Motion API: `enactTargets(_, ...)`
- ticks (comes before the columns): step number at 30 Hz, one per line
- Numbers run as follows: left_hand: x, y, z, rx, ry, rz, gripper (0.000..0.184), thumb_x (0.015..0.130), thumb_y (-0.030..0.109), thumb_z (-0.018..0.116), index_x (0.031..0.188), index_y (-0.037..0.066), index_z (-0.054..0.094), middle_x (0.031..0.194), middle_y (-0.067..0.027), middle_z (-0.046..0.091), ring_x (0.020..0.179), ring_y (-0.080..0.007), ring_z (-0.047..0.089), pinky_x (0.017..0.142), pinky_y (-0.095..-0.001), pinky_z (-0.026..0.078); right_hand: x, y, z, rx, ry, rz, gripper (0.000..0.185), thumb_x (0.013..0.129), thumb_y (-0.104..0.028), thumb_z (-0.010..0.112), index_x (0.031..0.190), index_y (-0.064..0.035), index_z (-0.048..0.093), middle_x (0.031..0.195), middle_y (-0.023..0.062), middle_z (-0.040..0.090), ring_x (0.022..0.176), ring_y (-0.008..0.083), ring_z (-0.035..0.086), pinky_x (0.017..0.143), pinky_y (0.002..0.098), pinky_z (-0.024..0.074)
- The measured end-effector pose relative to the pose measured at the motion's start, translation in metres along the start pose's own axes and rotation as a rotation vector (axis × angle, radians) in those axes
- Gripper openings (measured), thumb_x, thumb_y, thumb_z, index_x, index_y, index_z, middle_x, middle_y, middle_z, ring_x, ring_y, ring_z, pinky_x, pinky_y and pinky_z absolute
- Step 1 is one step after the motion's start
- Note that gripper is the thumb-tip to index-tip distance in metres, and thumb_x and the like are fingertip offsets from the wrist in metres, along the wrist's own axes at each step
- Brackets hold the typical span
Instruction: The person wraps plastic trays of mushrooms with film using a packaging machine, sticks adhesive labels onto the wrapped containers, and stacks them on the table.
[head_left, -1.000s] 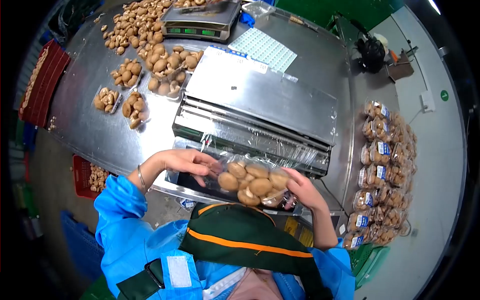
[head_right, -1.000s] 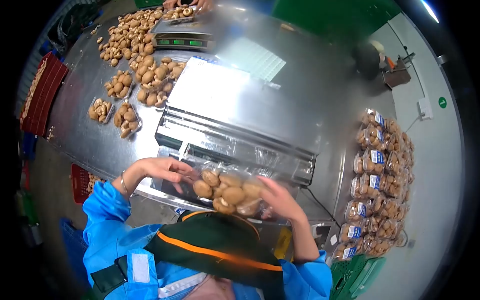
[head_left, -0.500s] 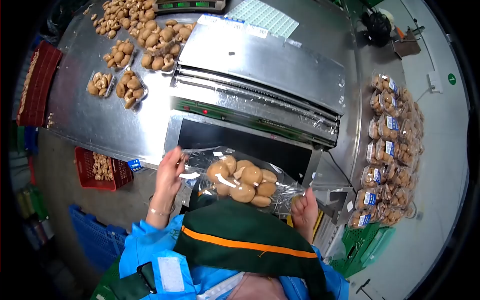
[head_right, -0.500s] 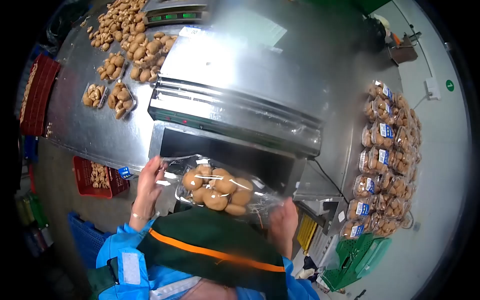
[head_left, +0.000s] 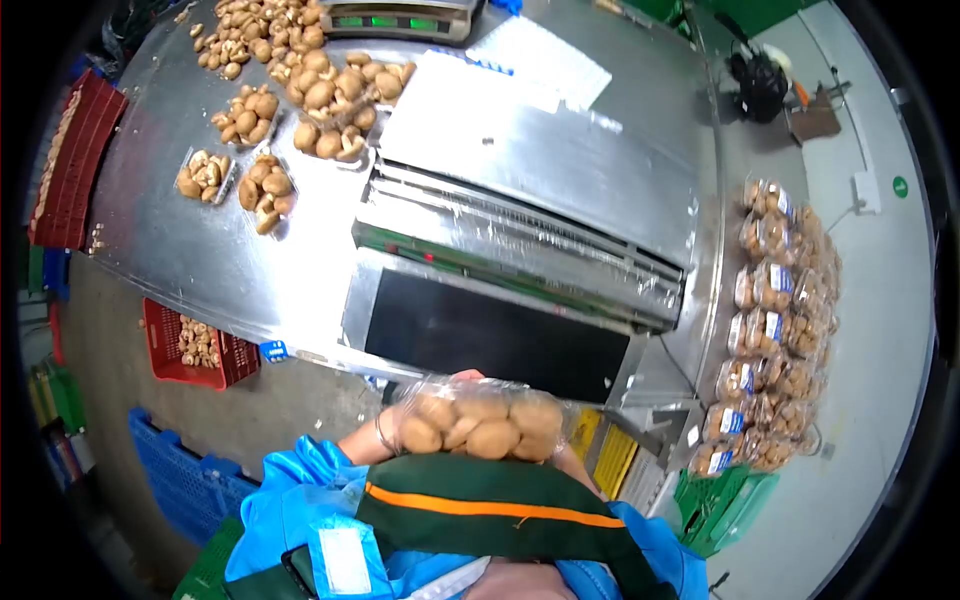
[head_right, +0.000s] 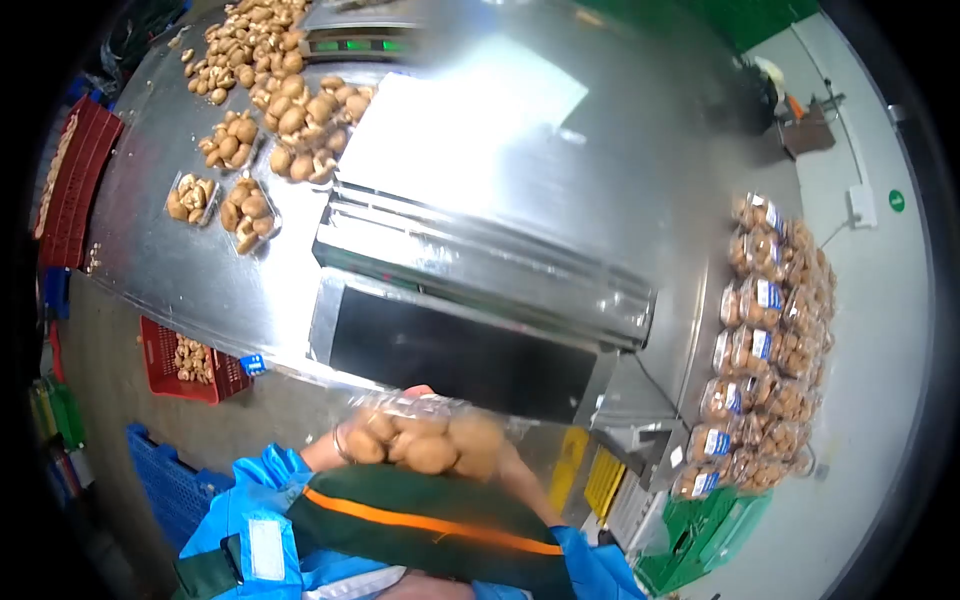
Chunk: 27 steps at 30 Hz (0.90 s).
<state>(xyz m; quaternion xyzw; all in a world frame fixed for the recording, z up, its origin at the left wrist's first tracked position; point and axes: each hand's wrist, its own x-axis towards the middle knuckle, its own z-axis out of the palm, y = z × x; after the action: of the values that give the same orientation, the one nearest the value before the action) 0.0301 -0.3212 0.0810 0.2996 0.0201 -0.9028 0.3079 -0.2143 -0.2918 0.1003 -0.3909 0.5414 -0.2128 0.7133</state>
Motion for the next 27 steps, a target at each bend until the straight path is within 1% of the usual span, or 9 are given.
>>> enactTargets(4,-0.029,0.081,0.004,-0.050,-0.384,0.007,0.103,0.065,0.071,0.055,0.131,-0.004,0.031,0.130,-0.0230,0.039,0.122,-0.0330,0.039,0.103,-0.0390,0.029,0.029,-0.090,0.012,-0.288,-0.345,-0.253,0.044,0.084,-0.020,0.054,0.122,0.0011,0.044,0.103,0.0101,0.059,0.091,0.0171,0.057,0.080,0.0272,0.0462)
enactTargets(8,-0.046,0.136,0.000,0.453,-0.490,0.095,0.119,0.051,0.055,0.076,0.135,-0.005,0.017,0.131,-0.0232,0.036,0.112,-0.0265,0.049,0.091,-0.0340,0.041,0.108,-0.220,0.017,-0.606,-0.625,-0.339,0.042,0.081,-0.014,0.058,0.120,-0.0052,0.047,0.103,0.0101,0.058,0.087,0.0173,0.056,0.079,0.0310,0.0447)
enactTargets(10,-0.053,0.138,0.014,0.120,-0.571,0.236,0.091,0.063,0.046,0.073,0.129,0.001,0.028,0.119,-0.0184,0.043,0.087,-0.0212,0.055,0.071,-0.0276,0.048,0.214,-0.260,-0.031,-0.720,-0.157,-0.626,0.035,0.085,-0.023,0.050,0.114,-0.0042,0.055,0.109,0.0118,0.057,0.096,0.0186,0.054,0.082,0.0301,0.0435)
enactTargets(11,-0.042,0.131,0.000,0.006,-0.678,0.380,0.084,0.065,0.042,0.073,0.129,0.007,0.030,0.121,-0.0162,0.042,0.085,-0.0205,0.051,0.070,-0.0291,0.047,0.260,-0.290,-0.043,-0.769,0.275,-0.563,0.044,0.088,-0.036,0.045,0.108,0.0007,0.058,0.103,0.0128,0.059,0.096,0.0196,0.054,0.084,0.0305,0.0423)
enactTargets(14,-0.026,0.132,-0.004,-0.278,-0.579,0.848,0.079,0.070,0.041,0.069,0.133,0.021,0.025,0.132,-0.0102,0.030,0.096,-0.0244,0.047,0.077,-0.0390,0.046,0.360,-0.319,-0.097,-0.574,0.319,0.194,0.058,0.086,-0.052,0.044,0.102,0.0007,0.061,0.101,0.0109,0.060,0.098,0.0189,0.054,0.089,0.0284,0.0387)
enactTargets(17,-0.029,0.137,-0.004,-0.496,-0.120,1.116,0.086,0.072,0.056,0.057,0.140,0.028,0.012,0.144,-0.0084,0.015,0.124,-0.0378,0.032,0.094,-0.0601,0.034,0.462,-0.270,-0.172,-0.382,0.108,0.219,0.052,0.084,-0.049,0.051,0.103,-0.0012,0.060,0.102,0.0109,0.060,0.100,0.0178,0.053,0.092,0.0303,0.0375)
enactTargets(21,-0.043,0.141,-0.026,-0.567,-0.357,0.932,0.082,0.073,0.063,0.044,0.139,0.021,0.018,0.143,-0.0117,0.021,0.126,-0.0400,0.028,0.092,-0.0708,0.022,0.391,-0.298,-0.124,-0.168,0.041,-0.083,0.026,0.080,-0.021,0.065,0.092,0.0015,0.059,0.085,0.0057,0.063,0.076,0.0152,0.060,0.076,0.0312,0.0488)
enactTargets(25,-0.038,0.146,-0.003,-0.694,-0.295,0.864,0.080,0.076,0.063,0.036,0.139,0.015,0.022,0.141,-0.0141,0.024,0.127,-0.0399,0.027,0.097,-0.0671,0.020,0.297,-0.293,-0.057,-1.764,0.269,-1.256,0.014,0.068,-0.004,0.066,0.081,-0.0069,0.062,0.073,0.0070,0.055,0.075,0.0216,0.056,0.082,0.0378,0.0433)
enactTargets(27,-0.038,0.147,0.010,-0.532,-0.320,0.829,0.081,0.077,0.063,0.036,0.139,0.011,0.020,0.141,-0.0159,0.024,0.127,-0.0385,0.028,0.100,-0.0630,0.019,0.262,-0.263,-0.048,-1.405,0.448,-1.378,0.012,0.070,-0.003,0.064,0.081,-0.0054,0.062,0.072,0.0068,0.054,0.077,0.0234,0.055,0.085,0.0372,0.0412)
